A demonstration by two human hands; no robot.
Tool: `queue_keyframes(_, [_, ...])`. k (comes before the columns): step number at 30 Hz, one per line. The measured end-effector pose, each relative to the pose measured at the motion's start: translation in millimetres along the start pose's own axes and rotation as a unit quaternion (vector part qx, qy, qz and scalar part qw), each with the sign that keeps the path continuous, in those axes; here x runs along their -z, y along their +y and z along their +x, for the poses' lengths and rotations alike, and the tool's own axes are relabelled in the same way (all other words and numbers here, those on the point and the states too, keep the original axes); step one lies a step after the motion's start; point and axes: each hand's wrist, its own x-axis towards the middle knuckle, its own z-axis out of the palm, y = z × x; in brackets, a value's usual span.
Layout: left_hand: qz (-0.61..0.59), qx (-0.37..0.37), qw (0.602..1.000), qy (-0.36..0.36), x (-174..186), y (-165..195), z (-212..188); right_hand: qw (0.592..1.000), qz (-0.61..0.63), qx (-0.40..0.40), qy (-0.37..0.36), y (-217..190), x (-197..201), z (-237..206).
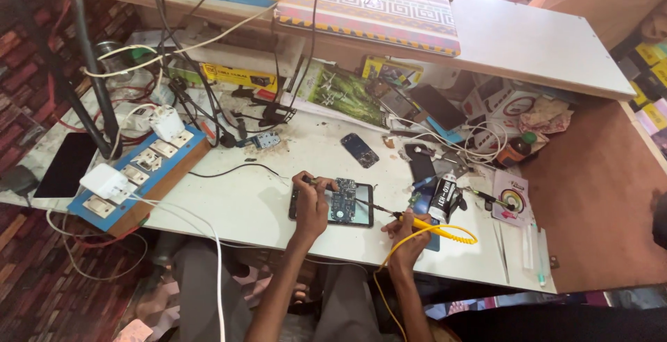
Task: The person uses a soldering iron and tweezers to work on a small circuit board placed on a smartphone screen. They repeatedly apply heat and adjust components on the board while seated at a cluttered workbench.
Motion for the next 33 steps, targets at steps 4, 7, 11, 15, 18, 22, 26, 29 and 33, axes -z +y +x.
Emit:
queue_keyframes(4, [-0.015,-0.008,1.000,0.000,-1,-2,1,0.995,0.093,0.020,-0.017,6,4,5])
queue_keyframes(7, [-0.014,-0.006,1.000,-0.002,-2,-3,4,0.993,0.112,0.020,-0.015,10,5,10])
queue_keyframes(11, [-0.007,0.014,1.000,-0.008,-4,-5,10,0.991,0.124,0.033,-0.028,13,4,16])
queue_keyframes(15, [-0.025,-0.006,1.000,-0.008,-6,-7,14,0.992,0.091,0.078,-0.025,14,1,18])
queue_keyframes(18, [-0.028,0.016,0.999,-0.014,-7,-7,12,0.996,0.067,0.059,-0.003,12,2,16])
queue_keyframes(22, [-0.025,-0.008,1.000,-0.007,-8,-5,6,0.997,0.051,0.057,0.018,7,5,7])
queue_keyframes(26, [-0.033,-0.015,0.999,-0.007,-7,-5,-2,0.995,0.068,0.062,0.031,2,7,2])
queue_keyframes(29, [-0.026,-0.014,1.000,-0.004,-6,-8,-4,0.996,0.058,0.060,0.034,2,9,0])
queue_keyframes(33, [-0.030,-0.026,0.999,0.005,-7,-11,-6,0.996,0.081,0.028,0.035,6,12,5])
